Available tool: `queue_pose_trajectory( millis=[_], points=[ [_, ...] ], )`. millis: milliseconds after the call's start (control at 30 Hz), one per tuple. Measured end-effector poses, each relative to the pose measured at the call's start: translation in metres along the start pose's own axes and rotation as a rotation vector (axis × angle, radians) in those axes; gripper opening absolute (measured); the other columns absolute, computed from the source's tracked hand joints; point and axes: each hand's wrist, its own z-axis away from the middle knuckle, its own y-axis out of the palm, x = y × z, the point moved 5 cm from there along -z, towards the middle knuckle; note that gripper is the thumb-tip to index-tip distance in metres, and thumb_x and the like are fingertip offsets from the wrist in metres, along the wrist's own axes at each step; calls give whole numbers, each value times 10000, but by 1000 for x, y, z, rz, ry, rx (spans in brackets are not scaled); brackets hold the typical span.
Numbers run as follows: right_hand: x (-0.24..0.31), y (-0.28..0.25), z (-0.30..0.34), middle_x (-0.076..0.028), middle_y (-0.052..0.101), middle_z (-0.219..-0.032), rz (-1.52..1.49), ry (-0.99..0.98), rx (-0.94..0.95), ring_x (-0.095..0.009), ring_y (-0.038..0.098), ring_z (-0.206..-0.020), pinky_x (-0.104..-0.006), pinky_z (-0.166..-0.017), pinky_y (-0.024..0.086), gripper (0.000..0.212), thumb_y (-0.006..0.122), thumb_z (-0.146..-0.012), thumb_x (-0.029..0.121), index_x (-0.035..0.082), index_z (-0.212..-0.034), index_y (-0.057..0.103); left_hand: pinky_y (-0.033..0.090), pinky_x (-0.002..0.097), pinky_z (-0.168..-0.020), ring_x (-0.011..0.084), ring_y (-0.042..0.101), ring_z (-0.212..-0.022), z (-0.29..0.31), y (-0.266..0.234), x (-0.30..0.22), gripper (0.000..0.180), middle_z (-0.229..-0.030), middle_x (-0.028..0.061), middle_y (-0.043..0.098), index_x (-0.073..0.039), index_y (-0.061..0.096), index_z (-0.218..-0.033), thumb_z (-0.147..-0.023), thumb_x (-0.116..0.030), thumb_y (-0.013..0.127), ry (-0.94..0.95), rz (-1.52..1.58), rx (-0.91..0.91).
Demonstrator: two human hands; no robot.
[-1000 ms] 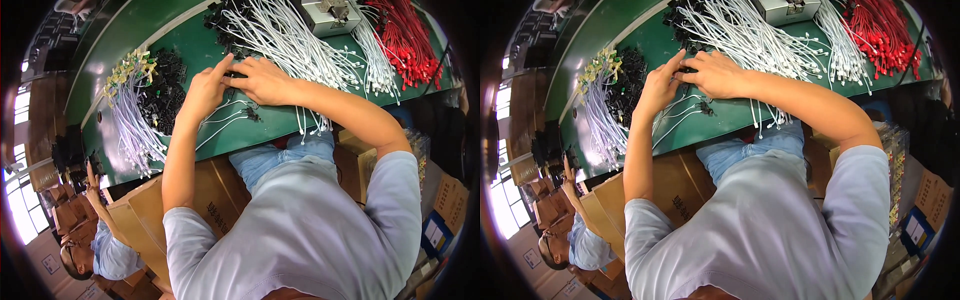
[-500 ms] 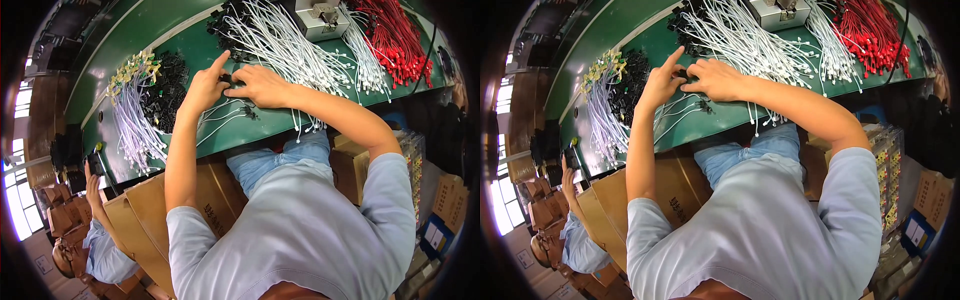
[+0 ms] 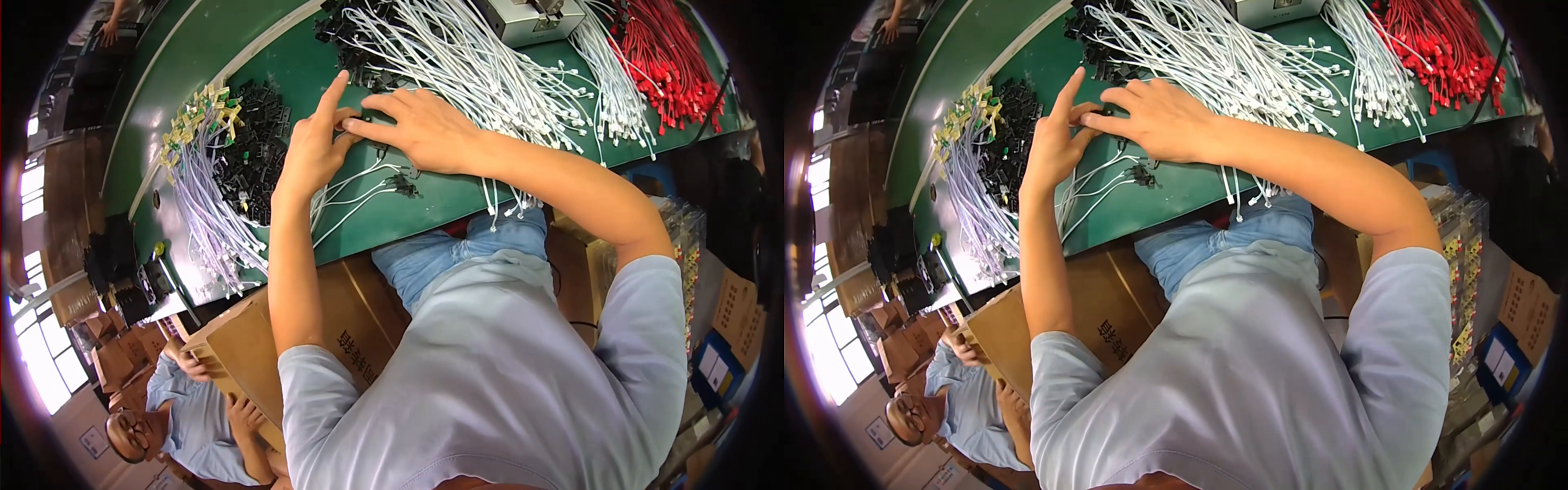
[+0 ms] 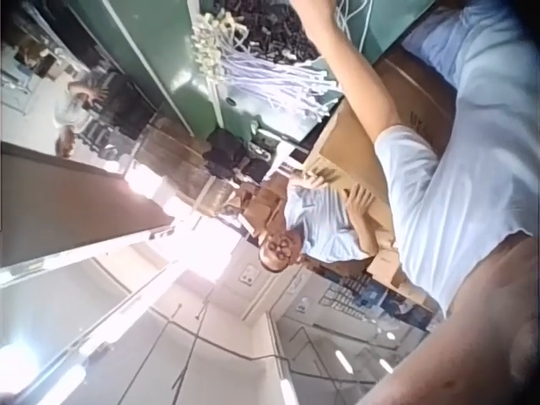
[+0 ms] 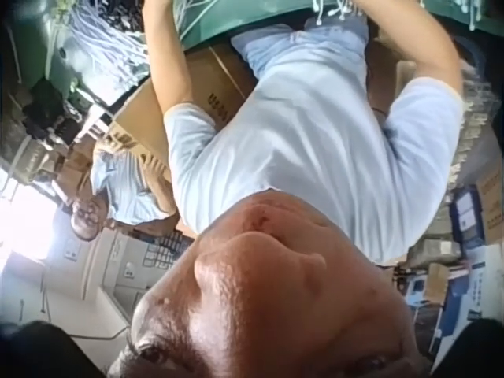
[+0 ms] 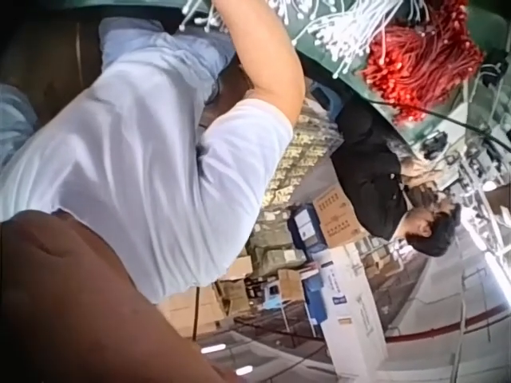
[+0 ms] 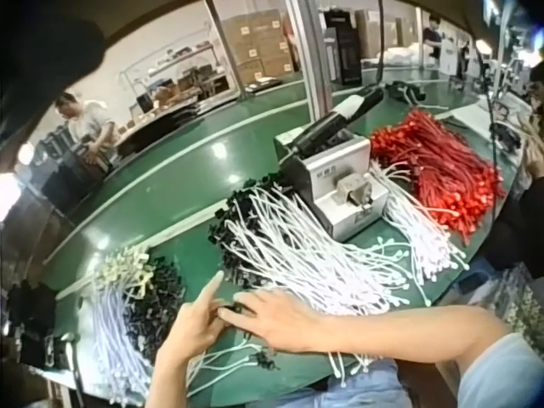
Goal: Assembling wire harnesses into plastic housings at a factory workstation.
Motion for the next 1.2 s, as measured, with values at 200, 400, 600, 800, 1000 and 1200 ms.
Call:
queue_pose_trajectory(
  millis=[200,400,600,800,1000,1200],
  points=[
    [-1,8,-3,-80,466,-1363,15,47,80,-283,498,-1114,-397,-846,454,706,609,-711,-3,260,-1360,527,510,410,-804,342,651,-890,4,4,1,763,-979,143,684,-96,389,-1442,-754,41,688,69,2,-46],
    [7,9,-10,-39,489,-1332,38,-16,61,-259,504,-1051,-378,-807,447,676,594,-708,-3,248,-1334,551,472,405,-810,313,612,-870,20,6,9,681,-995,115,677,-82,468,-1393,-749,59,639,184,-105,-202],
    [-1,-33,-24,-109,635,-983,-117,155,-295,-280,607,-916,-388,-765,510,338,710,-820,231,24,-1080,651,510,349,-886,245,650,-953,34,-2,6,916,-1023,137,657,-41,263,-1481,-711,53,751,207,49,-518],
    [20,-15,-48,-144,624,-789,-339,354,-91,-308,613,-772,-396,-660,493,395,688,-792,417,25,-737,669,511,362,-870,247,633,-936,44,1,-14,995,-1082,153,628,-19,164,-1505,-689,129,714,496,24,-673],
    [35,-22,-52,-103,564,-693,-390,137,-305,-260,564,-700,-358,-608,443,227,695,-832,231,12,-794,650,493,391,-804,291,625,-898,52,-15,-29,986,-1024,131,639,-33,272,-1471,-629,67,774,464,-216,-800],
    [10,-51,-58,-19,556,-858,-589,195,-223,-94,530,-736,-248,-669,440,262,649,-908,186,62,-1138,658,483,331,-630,212,632,-581,63,-64,7,143,-661,81,661,-37,693,-856,-790,-163,710,-243,-133,-411]
  ],
)
